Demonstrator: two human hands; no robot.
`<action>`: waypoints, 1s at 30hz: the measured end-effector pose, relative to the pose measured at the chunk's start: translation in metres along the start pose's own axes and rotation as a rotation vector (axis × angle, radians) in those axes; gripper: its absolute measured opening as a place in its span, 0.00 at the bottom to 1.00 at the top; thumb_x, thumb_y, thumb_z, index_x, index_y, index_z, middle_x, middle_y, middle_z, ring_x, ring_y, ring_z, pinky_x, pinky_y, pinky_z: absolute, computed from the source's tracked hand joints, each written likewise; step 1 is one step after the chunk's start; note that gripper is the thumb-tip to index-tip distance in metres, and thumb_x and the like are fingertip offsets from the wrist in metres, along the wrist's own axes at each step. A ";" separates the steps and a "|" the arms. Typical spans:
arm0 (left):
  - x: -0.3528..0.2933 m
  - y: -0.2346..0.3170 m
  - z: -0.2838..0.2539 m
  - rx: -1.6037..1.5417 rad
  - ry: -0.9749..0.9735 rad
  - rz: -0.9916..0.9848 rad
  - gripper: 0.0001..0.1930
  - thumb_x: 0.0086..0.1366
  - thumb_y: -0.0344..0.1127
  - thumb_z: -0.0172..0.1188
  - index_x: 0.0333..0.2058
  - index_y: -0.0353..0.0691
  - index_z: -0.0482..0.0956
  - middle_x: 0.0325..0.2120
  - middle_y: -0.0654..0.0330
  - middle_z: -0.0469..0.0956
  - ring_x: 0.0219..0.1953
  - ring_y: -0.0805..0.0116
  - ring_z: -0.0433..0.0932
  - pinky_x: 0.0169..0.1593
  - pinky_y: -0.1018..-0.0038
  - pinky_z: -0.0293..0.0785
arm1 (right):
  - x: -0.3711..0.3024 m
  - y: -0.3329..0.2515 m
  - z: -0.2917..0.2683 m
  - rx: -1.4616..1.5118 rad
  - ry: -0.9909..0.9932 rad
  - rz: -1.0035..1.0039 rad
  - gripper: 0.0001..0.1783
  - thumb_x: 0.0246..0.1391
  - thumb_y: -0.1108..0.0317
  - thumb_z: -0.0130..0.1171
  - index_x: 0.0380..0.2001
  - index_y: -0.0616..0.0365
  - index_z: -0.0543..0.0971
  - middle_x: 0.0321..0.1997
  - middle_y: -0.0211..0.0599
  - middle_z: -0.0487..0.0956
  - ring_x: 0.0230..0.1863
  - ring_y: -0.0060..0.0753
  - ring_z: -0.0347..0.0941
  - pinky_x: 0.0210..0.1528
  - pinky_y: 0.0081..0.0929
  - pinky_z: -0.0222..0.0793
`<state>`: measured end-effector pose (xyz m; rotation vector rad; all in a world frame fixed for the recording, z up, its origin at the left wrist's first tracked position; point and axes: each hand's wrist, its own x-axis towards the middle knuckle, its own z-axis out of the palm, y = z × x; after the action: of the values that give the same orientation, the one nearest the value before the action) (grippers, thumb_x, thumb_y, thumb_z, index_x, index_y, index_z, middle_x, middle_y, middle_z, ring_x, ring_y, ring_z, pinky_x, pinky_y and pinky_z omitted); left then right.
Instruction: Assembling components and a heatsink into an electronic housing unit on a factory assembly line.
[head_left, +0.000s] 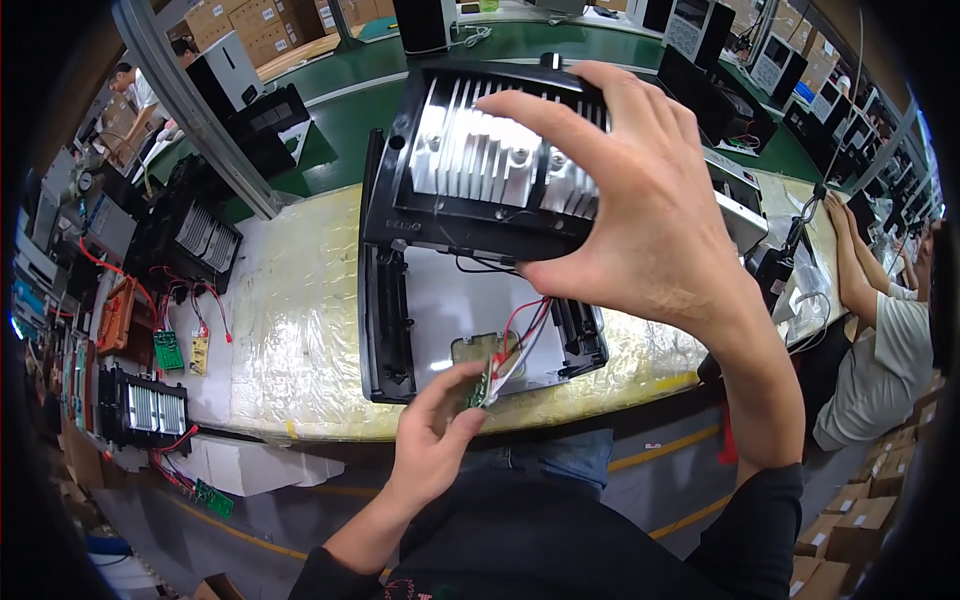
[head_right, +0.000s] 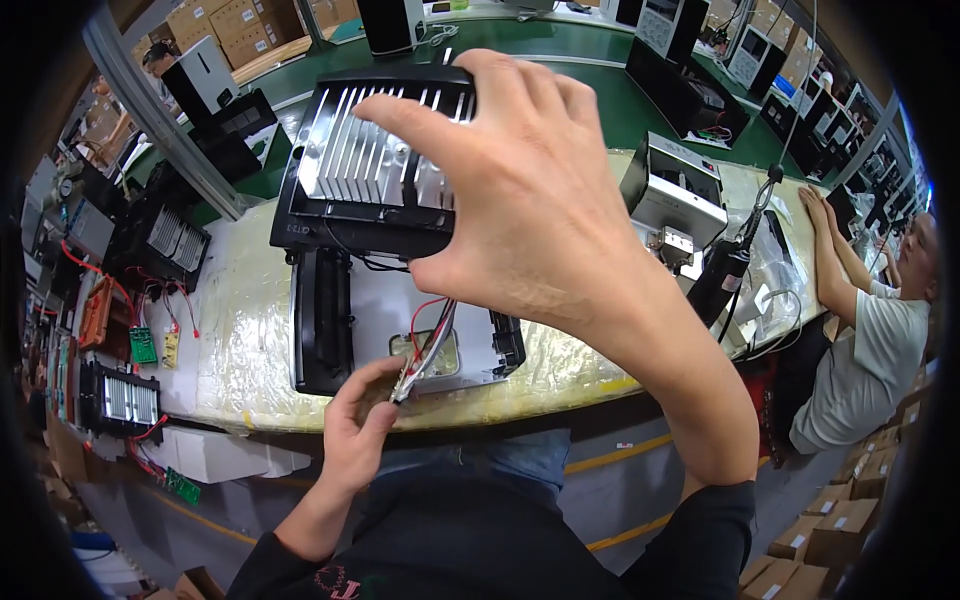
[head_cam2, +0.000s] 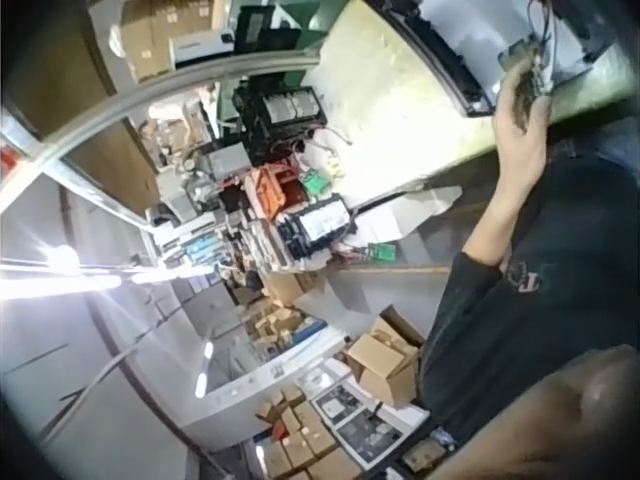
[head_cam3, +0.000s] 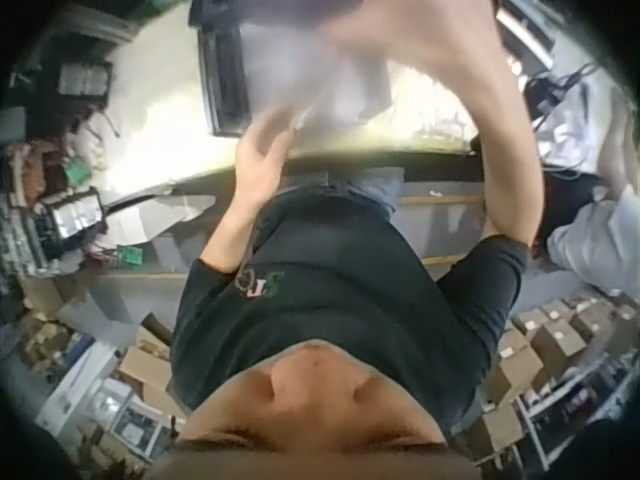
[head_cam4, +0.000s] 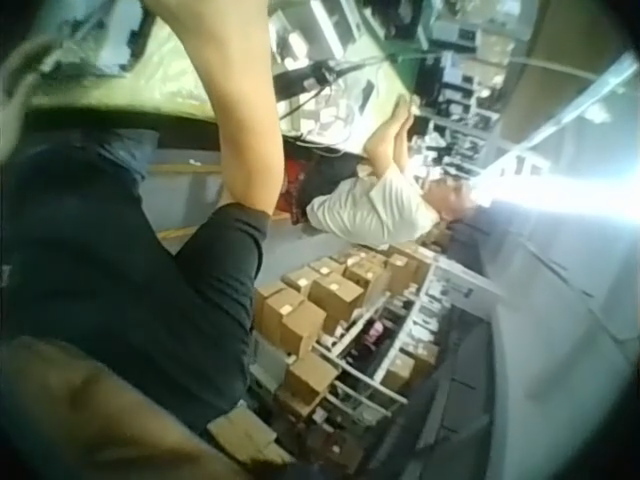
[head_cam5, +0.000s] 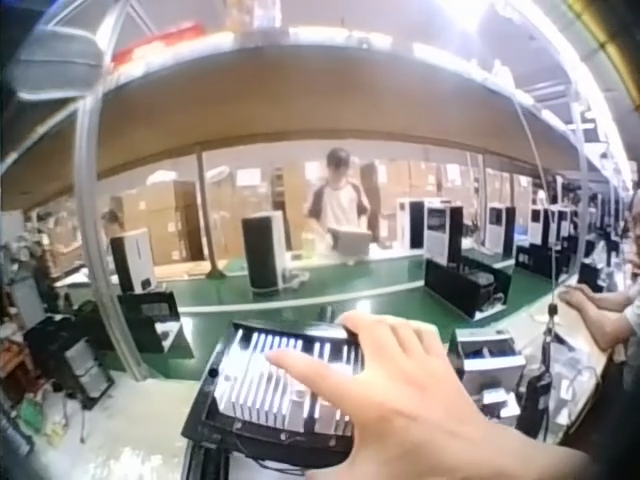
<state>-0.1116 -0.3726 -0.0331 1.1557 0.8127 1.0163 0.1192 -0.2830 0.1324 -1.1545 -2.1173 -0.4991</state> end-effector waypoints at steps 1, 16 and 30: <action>0.005 0.001 0.001 0.350 0.045 0.204 0.30 0.63 0.42 0.68 0.59 0.32 0.70 0.52 0.49 0.76 0.54 0.57 0.77 0.60 0.62 0.72 | 0.003 0.000 0.003 0.002 -0.002 -0.001 0.49 0.23 0.60 0.74 0.60 0.35 0.76 0.60 0.56 0.70 0.65 0.57 0.63 0.66 0.49 0.57; 0.059 -0.019 -0.011 1.037 -0.002 0.479 0.27 0.50 0.30 0.74 0.50 0.36 0.81 0.52 0.47 0.79 0.53 0.44 0.74 0.57 0.58 0.71 | 0.026 -0.014 0.074 -0.058 -0.361 -0.241 0.48 0.22 0.60 0.76 0.58 0.44 0.76 0.51 0.53 0.74 0.56 0.53 0.70 0.59 0.47 0.61; 0.056 -0.013 -0.004 1.039 -0.042 0.461 0.23 0.51 0.32 0.73 0.48 0.35 0.83 0.51 0.46 0.77 0.53 0.45 0.74 0.56 0.59 0.72 | 0.016 -0.023 0.101 -0.164 -0.430 -0.347 0.33 0.28 0.65 0.70 0.48 0.43 0.83 0.43 0.46 0.75 0.52 0.48 0.70 0.55 0.42 0.60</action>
<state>-0.0931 -0.3201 -0.0468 2.3206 1.1072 0.9236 0.0562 -0.2249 0.0722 -1.0547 -2.7175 -0.6342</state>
